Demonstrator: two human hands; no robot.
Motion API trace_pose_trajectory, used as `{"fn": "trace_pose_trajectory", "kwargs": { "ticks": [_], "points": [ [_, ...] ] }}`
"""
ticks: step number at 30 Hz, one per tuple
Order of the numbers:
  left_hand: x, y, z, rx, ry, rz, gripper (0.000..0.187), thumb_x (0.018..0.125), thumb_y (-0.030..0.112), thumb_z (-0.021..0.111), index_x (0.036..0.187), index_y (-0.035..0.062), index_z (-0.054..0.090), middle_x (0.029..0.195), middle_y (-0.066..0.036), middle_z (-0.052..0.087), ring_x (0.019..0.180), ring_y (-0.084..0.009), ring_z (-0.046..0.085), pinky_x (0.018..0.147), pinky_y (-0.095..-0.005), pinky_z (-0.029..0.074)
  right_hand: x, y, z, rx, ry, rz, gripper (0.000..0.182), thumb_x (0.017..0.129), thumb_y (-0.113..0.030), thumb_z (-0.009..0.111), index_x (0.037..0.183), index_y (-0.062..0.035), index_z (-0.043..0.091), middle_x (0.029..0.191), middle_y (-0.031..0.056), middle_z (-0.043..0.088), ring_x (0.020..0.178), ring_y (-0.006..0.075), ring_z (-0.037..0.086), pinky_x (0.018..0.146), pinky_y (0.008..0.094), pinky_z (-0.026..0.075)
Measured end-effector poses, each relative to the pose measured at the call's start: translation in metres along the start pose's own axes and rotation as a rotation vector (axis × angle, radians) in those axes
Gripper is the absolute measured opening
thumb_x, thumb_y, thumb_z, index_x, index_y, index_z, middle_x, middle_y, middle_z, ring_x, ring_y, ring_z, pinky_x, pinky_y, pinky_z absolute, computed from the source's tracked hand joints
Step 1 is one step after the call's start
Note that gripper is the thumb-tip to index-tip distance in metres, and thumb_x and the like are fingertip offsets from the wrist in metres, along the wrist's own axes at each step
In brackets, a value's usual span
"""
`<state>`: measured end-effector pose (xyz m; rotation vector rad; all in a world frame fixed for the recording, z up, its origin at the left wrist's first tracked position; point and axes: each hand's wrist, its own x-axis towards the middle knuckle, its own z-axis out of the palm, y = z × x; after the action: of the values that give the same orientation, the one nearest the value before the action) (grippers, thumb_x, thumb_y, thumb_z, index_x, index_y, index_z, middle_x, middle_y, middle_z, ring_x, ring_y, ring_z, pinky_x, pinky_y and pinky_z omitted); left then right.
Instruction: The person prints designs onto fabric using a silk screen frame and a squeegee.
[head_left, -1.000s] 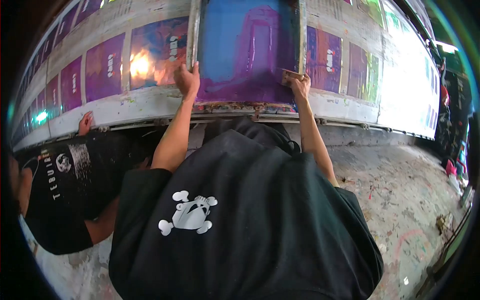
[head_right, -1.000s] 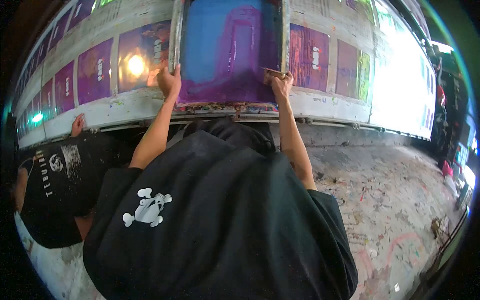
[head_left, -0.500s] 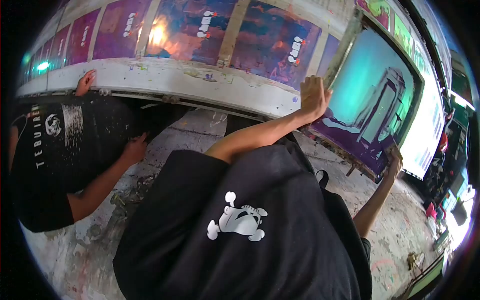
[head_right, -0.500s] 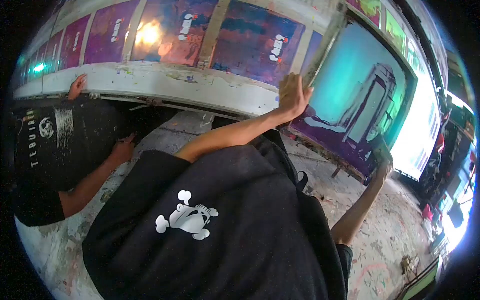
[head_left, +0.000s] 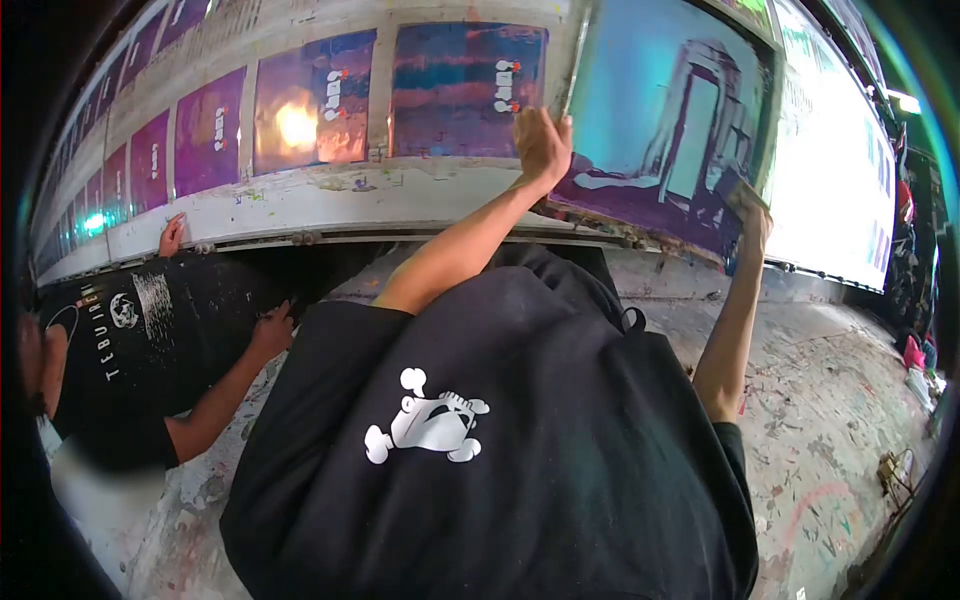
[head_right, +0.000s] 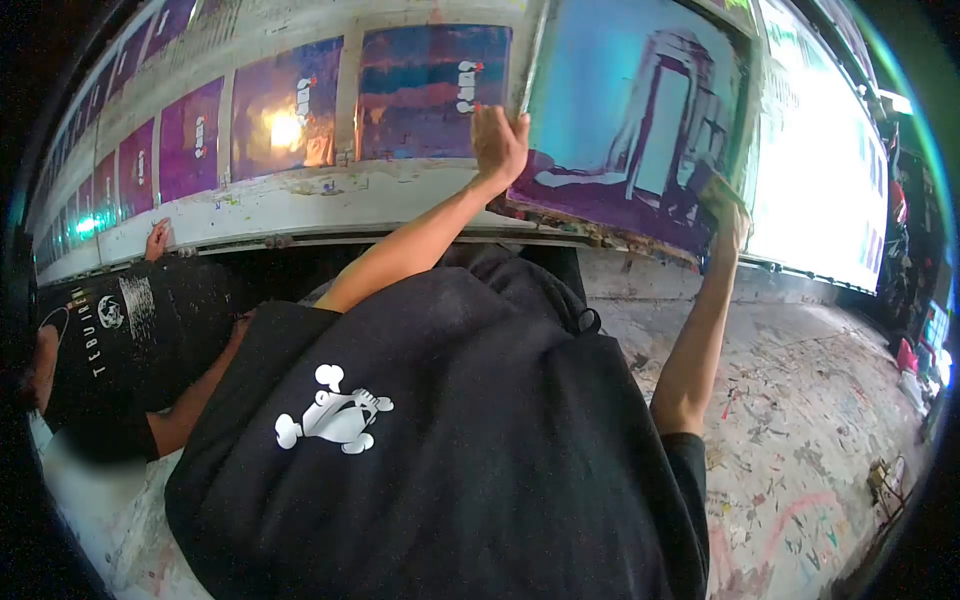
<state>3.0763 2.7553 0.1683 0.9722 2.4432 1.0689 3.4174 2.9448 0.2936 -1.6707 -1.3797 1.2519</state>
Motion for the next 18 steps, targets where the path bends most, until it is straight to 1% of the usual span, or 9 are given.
{"fn": "trace_pose_trajectory", "kwargs": {
  "ticks": [2, 5, 6, 8, 11, 12, 14, 16, 18],
  "points": [
    [0.002, 0.009, 0.003, -0.03, -0.109, -0.049, 0.058, 0.1, 0.043, 0.047, 0.124, -0.01, 0.049, 0.13, -0.036, 0.05, 0.125, -0.0511, 0.045, 0.11, -0.058, 0.031, 0.039, 0.009, 0.01, 0.0, -0.048, -0.037, 0.035, 0.085, -0.01, 0.062, 0.117, 0.0027, 0.069, 0.111, 0.0131, 0.071, 0.091, 0.0203, 0.07, 0.081, 0.0294, 0.056],
    [-0.006, -0.02, 0.089, 0.246, 0.449, 0.069, 0.05, 0.1, 0.042, 0.049, 0.106, -0.0076, 0.054, 0.114, -0.032, 0.055, 0.113, -0.049, 0.051, 0.103, -0.057, 0.035, 0.083, 0.035, 0.005, -0.039, -0.125, -0.045, 0.033, 0.084, -0.01, 0.062, 0.113, 0.0025, 0.072, 0.106, 0.0133, 0.072, 0.089, 0.0202, 0.07, 0.079, 0.0293, 0.057],
    [-0.01, 0.0, 0.067, 0.137, 0.286, 0.01, 0.044, 0.098, 0.04, 0.052, 0.096, -0.0043, 0.052, 0.1, -0.028, 0.055, 0.101, -0.0462, 0.052, 0.093, -0.0563, 0.038, 0.089, 0.04, 0.006, -0.04, -0.113, -0.017, 0.03, 0.081, -0.011, 0.066, 0.107, 0.0026, 0.074, 0.097, 0.0116, 0.073, 0.084, 0.0185, 0.07, 0.078, 0.0295, 0.057],
    [-0.01, -0.006, 0.072, 0.154, 0.388, 0.07, 0.037, 0.094, 0.035, 0.058, 0.087, 0.0007, 0.047, 0.087, -0.021, 0.051, 0.087, -0.0413, 0.05, 0.08, -0.0543, 0.038, 0.102, 0.055, 0.01, -0.064, -0.074, 0.041, 0.029, 0.077, -0.01, 0.071, 0.1, 0.005, 0.075, 0.085, 0.0107, 0.074, 0.074, 0.0173, 0.07, 0.073, 0.0293, 0.057],
    [-0.014, -0.032, 0.07, 0.252, 0.415, 0.043, 0.037, 0.096, 0.037, 0.056, 0.086, 0.0021, 0.046, 0.087, -0.02, 0.051, 0.09, -0.04, 0.051, 0.08, -0.054, 0.039, 0.095, 0.087, 0.027, 0.082, -0.161, 0.112, 0.021, 0.079, -0.004, 0.072, 0.099, 0.0039, 0.075, 0.087, 0.0111, 0.074, 0.074, 0.0159, 0.069, 0.072, 0.0276, 0.057],
    [-0.011, -0.054, 0.074, 0.193, 0.361, -0.058, 0.039, 0.096, 0.038, 0.056, 0.088, 0.002, 0.047, 0.088, -0.019, 0.052, 0.09, -0.04, 0.051, 0.079, -0.0533, 0.04, 0.067, 0.068, 0.033, 0.098, -0.219, 0.064, 0.021, 0.079, -0.005, 0.072, 0.099, 0.0019, 0.076, 0.087, 0.0102, 0.074, 0.074, 0.0148, 0.068, 0.072, 0.0278, 0.056],
    [-0.005, -0.064, 0.059, 0.259, 0.285, -0.1, 0.041, 0.096, 0.041, 0.056, 0.092, 0.0011, 0.049, 0.091, -0.02, 0.053, 0.09, -0.0405, 0.053, 0.077, -0.0527, 0.042, 0.082, 0.11, 0.044, 0.037, -0.226, -0.039, 0.023, 0.077, -0.005, 0.074, 0.1, 0.0008, 0.077, 0.081, 0.0075, 0.074, 0.072, 0.014, 0.067, 0.068, 0.029, 0.054],
    [-0.004, -0.071, 0.046, 0.276, 0.231, -0.165, 0.042, 0.097, 0.042, 0.055, 0.097, 0.0001, 0.05, 0.094, -0.02, 0.054, 0.094, -0.0402, 0.053, 0.079, -0.0525, 0.043, 0.085, 0.13, 0.056, 0.049, -0.313, -0.043, 0.026, 0.075, -0.009, 0.076, 0.099, 0.0014, 0.077, 0.1, 0.0133, 0.072, 0.086, 0.0192, 0.068, 0.078, 0.032, 0.054],
    [-0.004, -0.078, 0.038, 0.321, 0.226, -0.122, 0.044, 0.097, 0.043, 0.055, 0.099, -0.0007, 0.051, 0.096, -0.02, 0.054, 0.096, -0.0402, 0.053, 0.08, -0.0526, 0.043, 0.08, 0.147, 0.066, -0.12, -0.205, -0.099, 0.029, 0.075, -0.014, 0.077, 0.1, -0.0014, 0.077, 0.113, 0.0155, 0.066, 0.098, 0.0233, 0.064, 0.086, 0.0341, 0.051]
  ]
}}
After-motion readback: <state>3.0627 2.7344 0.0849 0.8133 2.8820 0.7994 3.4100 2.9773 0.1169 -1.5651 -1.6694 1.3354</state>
